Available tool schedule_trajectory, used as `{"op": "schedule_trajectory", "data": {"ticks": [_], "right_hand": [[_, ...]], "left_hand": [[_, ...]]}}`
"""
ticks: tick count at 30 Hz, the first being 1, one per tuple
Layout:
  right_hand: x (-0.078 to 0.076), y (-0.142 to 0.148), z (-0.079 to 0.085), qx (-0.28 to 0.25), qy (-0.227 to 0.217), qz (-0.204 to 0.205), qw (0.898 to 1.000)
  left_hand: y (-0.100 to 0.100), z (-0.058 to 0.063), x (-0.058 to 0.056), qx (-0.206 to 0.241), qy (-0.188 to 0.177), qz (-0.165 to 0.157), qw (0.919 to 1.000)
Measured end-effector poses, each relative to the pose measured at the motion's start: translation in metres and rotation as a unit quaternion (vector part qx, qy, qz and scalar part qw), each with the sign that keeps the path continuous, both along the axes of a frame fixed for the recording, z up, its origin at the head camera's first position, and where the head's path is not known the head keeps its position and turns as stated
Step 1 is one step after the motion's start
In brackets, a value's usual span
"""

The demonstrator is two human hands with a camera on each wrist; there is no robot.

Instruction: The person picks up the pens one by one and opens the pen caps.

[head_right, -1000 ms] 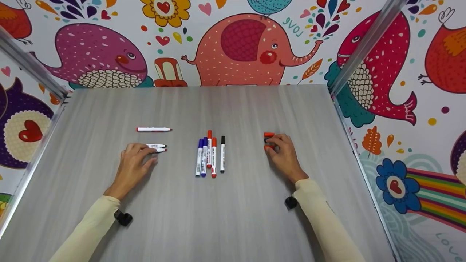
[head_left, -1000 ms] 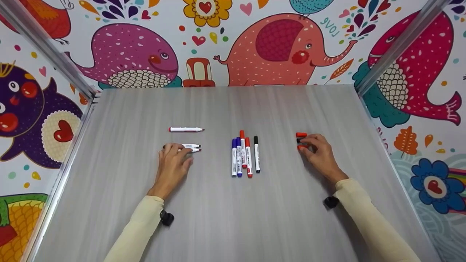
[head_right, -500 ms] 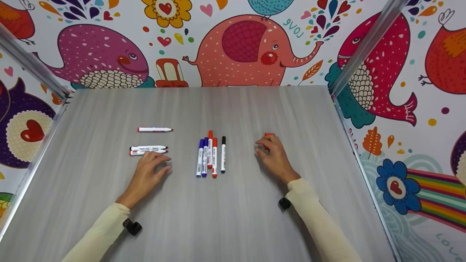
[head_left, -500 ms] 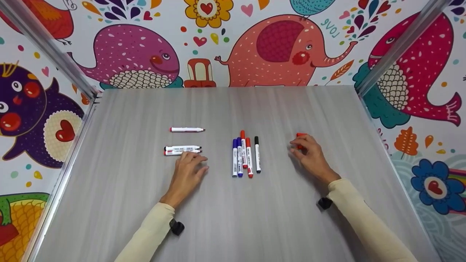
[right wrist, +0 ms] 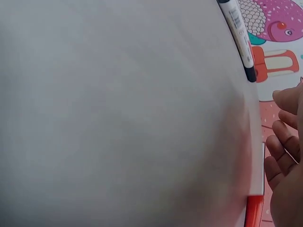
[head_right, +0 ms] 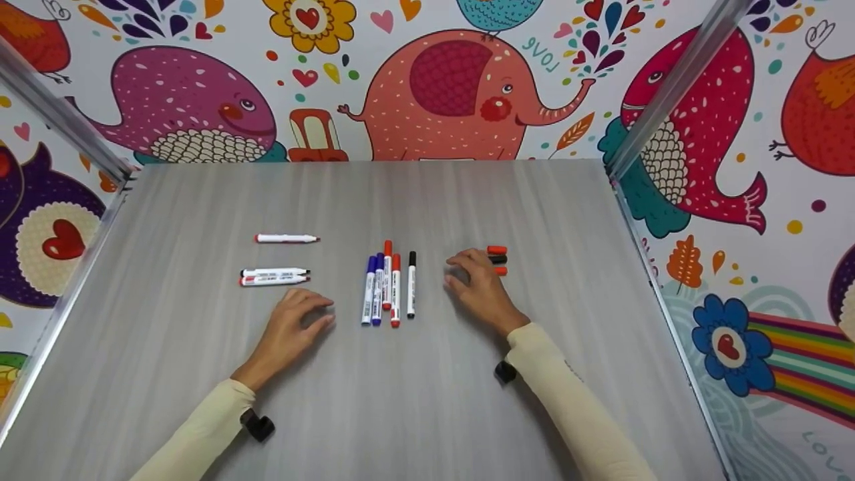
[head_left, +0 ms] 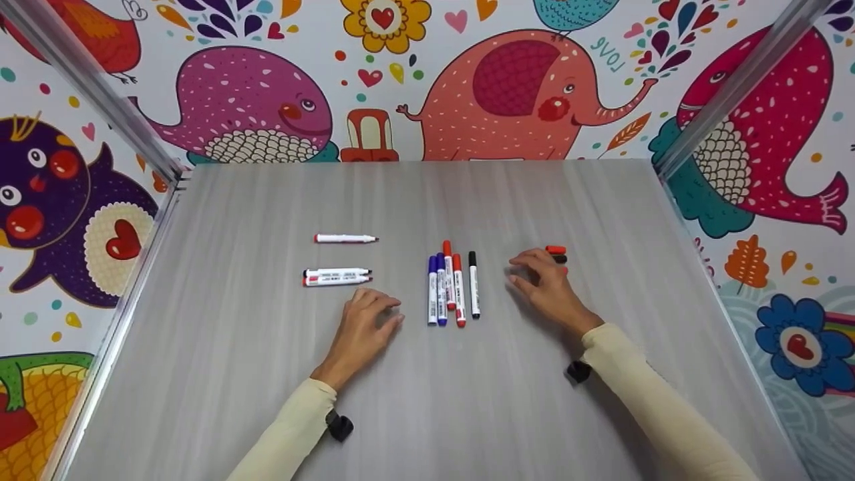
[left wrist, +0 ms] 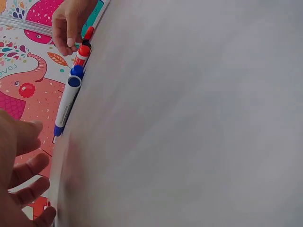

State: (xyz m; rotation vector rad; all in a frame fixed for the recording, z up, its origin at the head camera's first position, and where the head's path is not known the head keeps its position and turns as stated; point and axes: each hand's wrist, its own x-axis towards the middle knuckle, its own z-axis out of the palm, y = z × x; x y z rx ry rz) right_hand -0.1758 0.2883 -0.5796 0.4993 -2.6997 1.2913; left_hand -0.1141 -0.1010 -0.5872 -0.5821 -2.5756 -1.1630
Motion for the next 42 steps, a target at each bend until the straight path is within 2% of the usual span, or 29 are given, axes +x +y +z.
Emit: {"op": "schedule_trajectory", "data": {"ticks": [5, 16, 28, 37, 42], "right_hand": [[-0.001, -0.011, 0.001, -0.001, -0.017, 0.01, 1.0], [-0.005, -0.029, -0.003, 0.001, -0.006, 0.029, 1.0], [-0.015, -0.052, -0.003, -0.009, 0.006, 0.058, 0.998], [-0.022, -0.072, -0.002, 0.009, 0.018, 0.095, 0.995], [-0.026, -0.08, -0.004, 0.02, 0.032, 0.11, 0.993]], "left_hand": [[0.008, 0.002, 0.003, 0.017, -0.02, -0.009, 0.9996], [0.03, 0.001, 0.003, 0.049, -0.003, -0.022, 0.9985], [0.041, -0.003, 0.007, 0.06, -0.015, -0.001, 0.9981], [0.045, -0.006, 0.011, 0.055, -0.049, 0.003, 0.9973], [0.049, -0.009, 0.012, 0.038, -0.048, -0.003, 0.9981]]}}
